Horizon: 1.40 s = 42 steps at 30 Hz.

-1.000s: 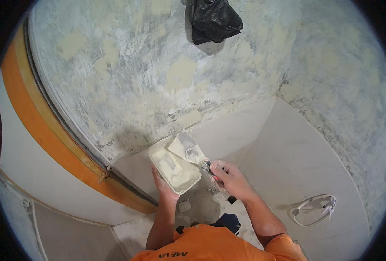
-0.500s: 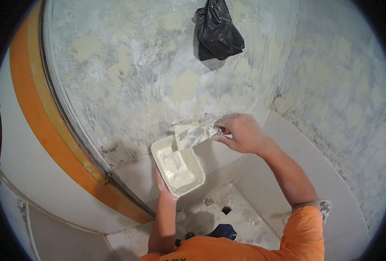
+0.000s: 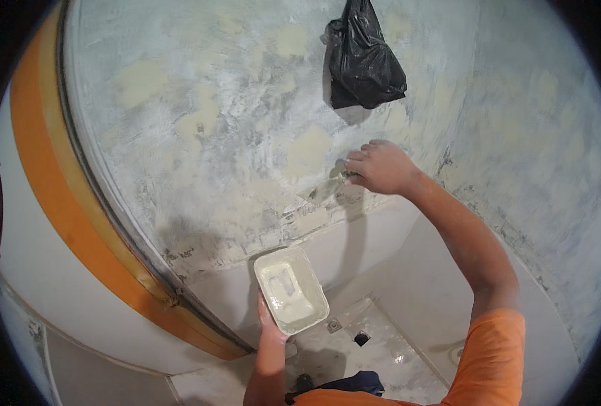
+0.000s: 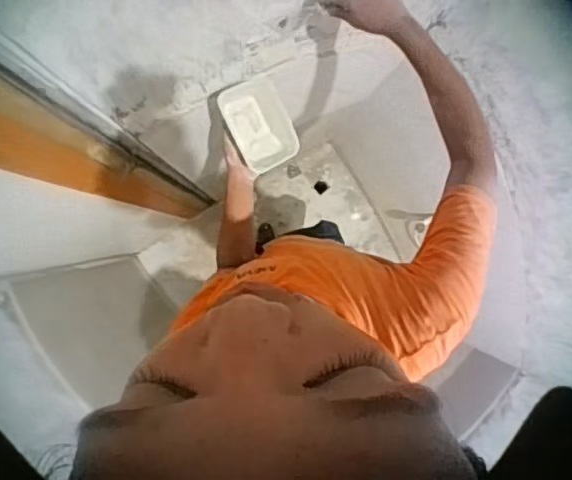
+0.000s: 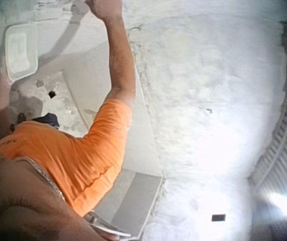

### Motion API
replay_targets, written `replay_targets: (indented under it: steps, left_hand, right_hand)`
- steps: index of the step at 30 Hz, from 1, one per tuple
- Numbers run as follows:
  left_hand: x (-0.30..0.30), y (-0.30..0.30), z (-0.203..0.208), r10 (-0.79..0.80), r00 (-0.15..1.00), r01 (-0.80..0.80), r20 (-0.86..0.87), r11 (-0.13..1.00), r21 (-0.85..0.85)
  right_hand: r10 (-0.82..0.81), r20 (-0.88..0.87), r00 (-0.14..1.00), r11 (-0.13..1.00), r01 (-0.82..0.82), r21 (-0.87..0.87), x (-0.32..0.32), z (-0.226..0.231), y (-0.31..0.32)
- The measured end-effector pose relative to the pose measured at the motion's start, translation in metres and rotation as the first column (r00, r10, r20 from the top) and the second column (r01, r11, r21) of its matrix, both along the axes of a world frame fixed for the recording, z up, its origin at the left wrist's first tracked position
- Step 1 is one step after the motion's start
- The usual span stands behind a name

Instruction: The person applies plaster to a damaged wall using a spatula and a container of white compound.

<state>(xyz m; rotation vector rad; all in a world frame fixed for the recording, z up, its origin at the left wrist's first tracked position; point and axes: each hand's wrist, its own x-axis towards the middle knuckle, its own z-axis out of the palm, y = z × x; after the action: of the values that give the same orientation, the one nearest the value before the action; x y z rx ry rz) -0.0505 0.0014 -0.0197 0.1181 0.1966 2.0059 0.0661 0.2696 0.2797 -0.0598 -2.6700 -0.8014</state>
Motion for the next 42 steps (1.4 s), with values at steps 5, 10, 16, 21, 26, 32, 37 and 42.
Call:
replay_targets:
  steps: [5, 10, 16, 21, 26, 32, 37, 42]
  left_hand:
    - [-0.004, 0.004, -0.019, 0.056, 0.998, -0.058, -0.039, 0.997, -0.053]
    - [-0.013, 0.007, -0.014, 0.042, 0.999, -0.046, -0.035, 0.990, -0.131]
    - [-0.023, -0.002, -0.014, 0.056, 0.997, -0.060, -0.048, 0.996, -0.070]
    - [-0.019, -0.005, 0.004, 0.048, 0.997, -0.054, -0.060, 0.994, -0.096]
    - [-0.018, -0.018, 0.021, 0.080, 0.988, -0.108, -0.131, 0.970, -0.219]
    - [-0.025, -0.044, 0.028, 0.176, 0.966, -0.223, -0.188, 0.936, -0.271]
    - [-0.034, -0.072, 0.009, 0.260, 0.942, -0.300, -0.212, 0.936, -0.183]
    - [-0.036, -0.079, 0.010, 0.282, 0.915, -0.338, -0.287, 0.926, -0.168]
  right_hand:
    - [-0.384, 0.044, 0.922, 0.910, 0.386, -0.154, -0.037, -0.005, -0.002]
    - [-0.484, -0.054, 0.874, 0.858, 0.461, -0.225, -0.015, -0.004, 0.002]
    - [-0.474, -0.260, 0.841, 0.880, 0.449, -0.155, 0.041, 0.010, 0.003]
    - [-0.130, -0.297, 0.946, 0.992, 0.122, -0.044, 0.031, -0.024, -0.021]
    - [-0.078, -0.200, 0.977, 0.995, 0.089, 0.048, -0.030, -0.054, -0.034]
    - [-0.438, -0.278, 0.855, 0.897, 0.397, -0.194, 0.006, -0.007, -0.004]
    - [-0.427, -0.421, 0.801, 0.904, 0.396, -0.163, 0.040, -0.043, -0.034]
    - [-0.222, -0.262, 0.939, 0.965, 0.174, -0.196, 0.009, -0.089, -0.078]
